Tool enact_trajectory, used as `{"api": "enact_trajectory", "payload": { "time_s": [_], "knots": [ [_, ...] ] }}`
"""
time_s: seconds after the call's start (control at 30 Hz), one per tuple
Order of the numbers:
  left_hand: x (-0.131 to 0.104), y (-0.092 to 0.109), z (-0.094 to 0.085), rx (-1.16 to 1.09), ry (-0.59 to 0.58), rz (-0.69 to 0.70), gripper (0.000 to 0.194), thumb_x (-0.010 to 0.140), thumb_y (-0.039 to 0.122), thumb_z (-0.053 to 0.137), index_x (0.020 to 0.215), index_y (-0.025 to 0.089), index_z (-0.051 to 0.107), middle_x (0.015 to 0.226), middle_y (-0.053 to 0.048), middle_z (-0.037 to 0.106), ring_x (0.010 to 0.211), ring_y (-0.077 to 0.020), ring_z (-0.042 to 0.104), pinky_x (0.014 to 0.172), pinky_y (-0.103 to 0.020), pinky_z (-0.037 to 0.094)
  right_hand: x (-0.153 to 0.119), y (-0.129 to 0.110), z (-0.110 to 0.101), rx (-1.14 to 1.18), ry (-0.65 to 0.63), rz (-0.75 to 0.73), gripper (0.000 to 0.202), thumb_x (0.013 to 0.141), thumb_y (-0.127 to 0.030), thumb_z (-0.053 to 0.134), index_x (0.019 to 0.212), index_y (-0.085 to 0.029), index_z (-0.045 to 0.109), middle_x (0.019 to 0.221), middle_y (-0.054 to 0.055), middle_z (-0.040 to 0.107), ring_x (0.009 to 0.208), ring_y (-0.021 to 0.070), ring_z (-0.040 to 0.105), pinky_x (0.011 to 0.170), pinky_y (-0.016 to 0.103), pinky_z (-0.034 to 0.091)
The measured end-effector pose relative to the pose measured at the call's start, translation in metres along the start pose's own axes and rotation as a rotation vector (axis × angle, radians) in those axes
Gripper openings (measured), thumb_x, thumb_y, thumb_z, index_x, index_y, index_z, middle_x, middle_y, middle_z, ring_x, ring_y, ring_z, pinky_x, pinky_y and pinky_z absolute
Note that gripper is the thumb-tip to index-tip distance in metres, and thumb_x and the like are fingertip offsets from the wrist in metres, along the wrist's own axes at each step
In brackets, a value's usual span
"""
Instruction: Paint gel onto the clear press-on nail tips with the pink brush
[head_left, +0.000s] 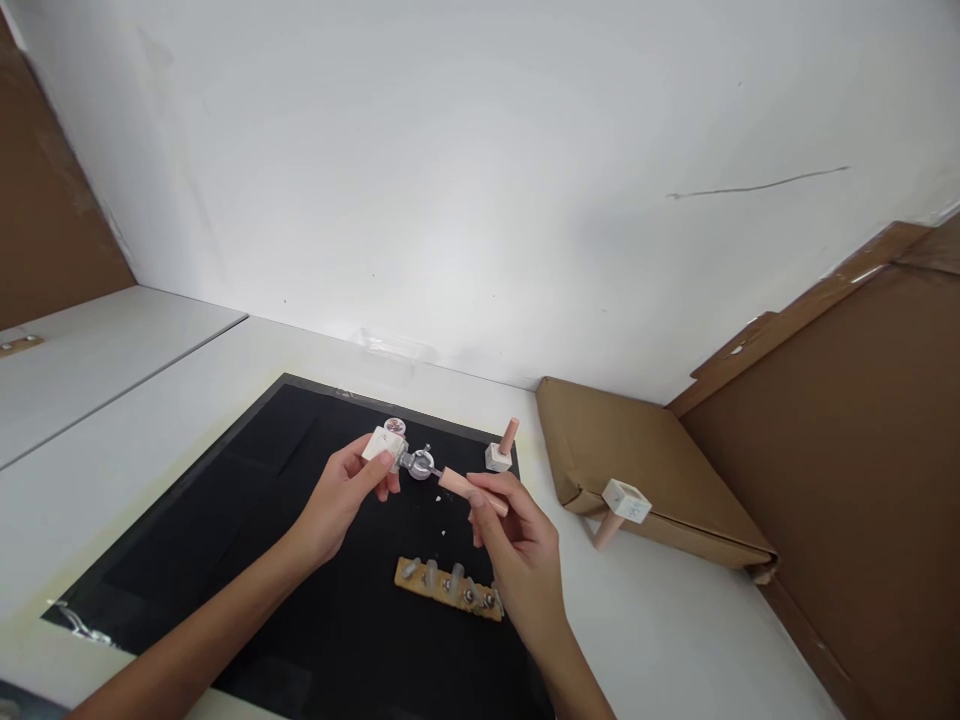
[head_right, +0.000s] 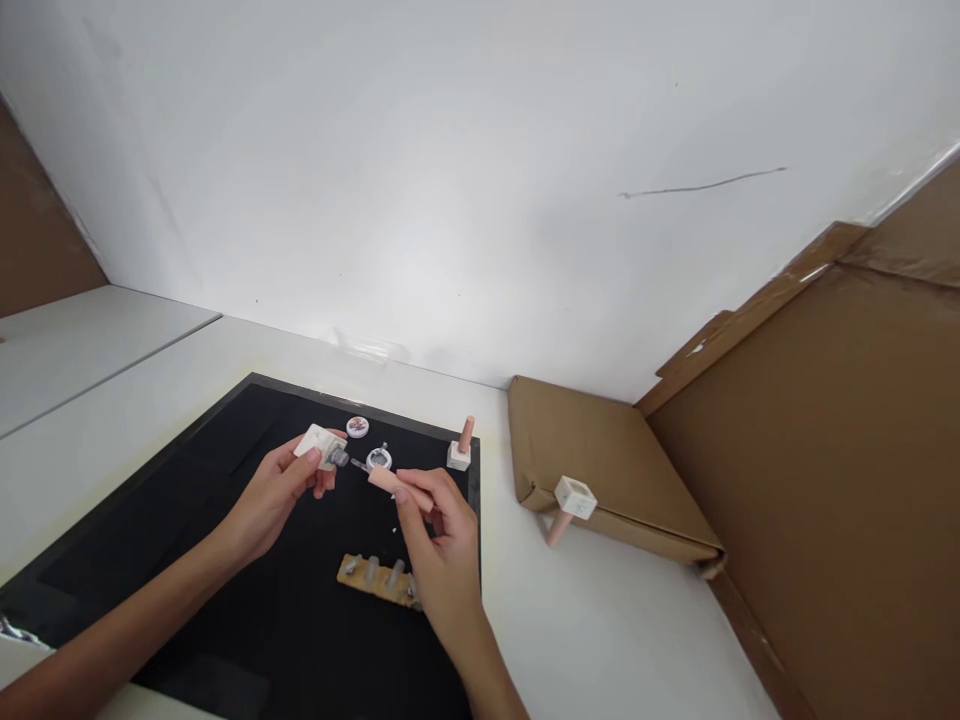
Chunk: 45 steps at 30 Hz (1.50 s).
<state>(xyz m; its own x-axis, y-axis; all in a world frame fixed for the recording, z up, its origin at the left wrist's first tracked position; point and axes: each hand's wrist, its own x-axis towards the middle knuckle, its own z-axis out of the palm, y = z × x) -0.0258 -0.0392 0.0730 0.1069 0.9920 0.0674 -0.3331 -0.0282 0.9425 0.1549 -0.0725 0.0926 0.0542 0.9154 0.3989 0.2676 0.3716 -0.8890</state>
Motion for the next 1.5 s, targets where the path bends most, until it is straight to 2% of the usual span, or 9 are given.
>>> {"api": "enact_trajectory", "payload": {
  "time_s": [0.07, 0.2, 0.37, 0.57, 1.0, 1.27, 1.5],
  "knots": [
    [-0.001, 0.001, 0.001, -0.032, -0.016, -0.011, 0.039, 0.077, 0.050, 0.067, 0.085, 0.012, 0.067, 0.059, 0.001, 0.058, 0.055, -0.0096, 0.045, 0.056, -0.023, 0.036, 0.000, 0.000, 0.000, 0.044, -0.002, 0.007, 0.012, 0.087, -0.031, 0.058, 0.089, -0.024, 0.067, 0.067, -0.002, 0.053, 0.048, 0.0092, 0.045, 0.045, 0.022, 0.039],
    [-0.002, 0.004, 0.000, -0.132, -0.065, -0.056, 0.046, 0.079, 0.050, 0.065, 0.103, 0.011, 0.068, 0.062, 0.000, 0.059, 0.057, -0.0099, 0.045, 0.059, -0.024, 0.035, -0.001, 0.000, 0.001, 0.075, -0.006, -0.019, 0.011, 0.087, -0.031, 0.058, 0.090, -0.025, 0.067, 0.069, -0.002, 0.053, 0.049, 0.0090, 0.046, 0.046, 0.022, 0.041],
    [-0.003, 0.005, -0.002, -0.321, -0.175, -0.107, 0.045, 0.087, 0.045, 0.058, 0.118, 0.013, 0.064, 0.066, -0.001, 0.059, 0.059, -0.0103, 0.045, 0.062, -0.025, 0.036, -0.002, -0.001, -0.002, 0.064, -0.003, -0.057, 0.013, 0.088, -0.032, 0.058, 0.092, -0.024, 0.067, 0.070, -0.001, 0.053, 0.050, 0.0097, 0.046, 0.046, 0.023, 0.040],
    [-0.003, 0.007, -0.003, -0.464, -0.263, -0.153, 0.048, 0.086, 0.046, 0.057, 0.119, 0.012, 0.064, 0.061, -0.001, 0.055, 0.058, -0.0116, 0.043, 0.061, -0.026, 0.036, -0.002, 0.000, -0.003, 0.078, 0.006, -0.090, 0.013, 0.089, -0.032, 0.058, 0.093, -0.026, 0.068, 0.074, 0.000, 0.055, 0.053, 0.0102, 0.048, 0.046, 0.023, 0.039],
    [-0.005, 0.010, -0.007, -0.634, -0.378, -0.146, 0.049, 0.088, 0.036, 0.051, 0.129, 0.009, 0.057, 0.063, -0.003, 0.057, 0.058, -0.0138, 0.044, 0.061, -0.029, 0.037, -0.003, 0.002, -0.005, 0.027, 0.009, -0.122, 0.013, 0.089, -0.031, 0.057, 0.095, -0.026, 0.067, 0.077, 0.002, 0.055, 0.062, 0.0136, 0.053, 0.049, 0.025, 0.039],
    [-0.004, 0.012, -0.007, -0.679, -0.410, -0.128, 0.048, 0.085, 0.033, 0.052, 0.127, 0.010, 0.058, 0.065, -0.003, 0.057, 0.059, -0.0145, 0.046, 0.061, -0.030, 0.038, -0.004, 0.000, -0.005, 0.013, 0.003, -0.121, 0.015, 0.089, -0.031, 0.056, 0.095, -0.024, 0.068, 0.075, 0.002, 0.055, 0.064, 0.0145, 0.054, 0.050, 0.026, 0.041],
    [-0.004, 0.014, -0.005, -0.692, -0.377, -0.145, 0.047, 0.084, 0.032, 0.050, 0.125, 0.011, 0.059, 0.065, -0.003, 0.057, 0.058, -0.0149, 0.047, 0.060, -0.029, 0.038, -0.005, 0.001, -0.005, 0.011, 0.000, -0.118, 0.014, 0.090, -0.031, 0.056, 0.095, -0.025, 0.068, 0.078, 0.003, 0.056, 0.066, 0.0150, 0.055, 0.051, 0.026, 0.041]
  ]
}}
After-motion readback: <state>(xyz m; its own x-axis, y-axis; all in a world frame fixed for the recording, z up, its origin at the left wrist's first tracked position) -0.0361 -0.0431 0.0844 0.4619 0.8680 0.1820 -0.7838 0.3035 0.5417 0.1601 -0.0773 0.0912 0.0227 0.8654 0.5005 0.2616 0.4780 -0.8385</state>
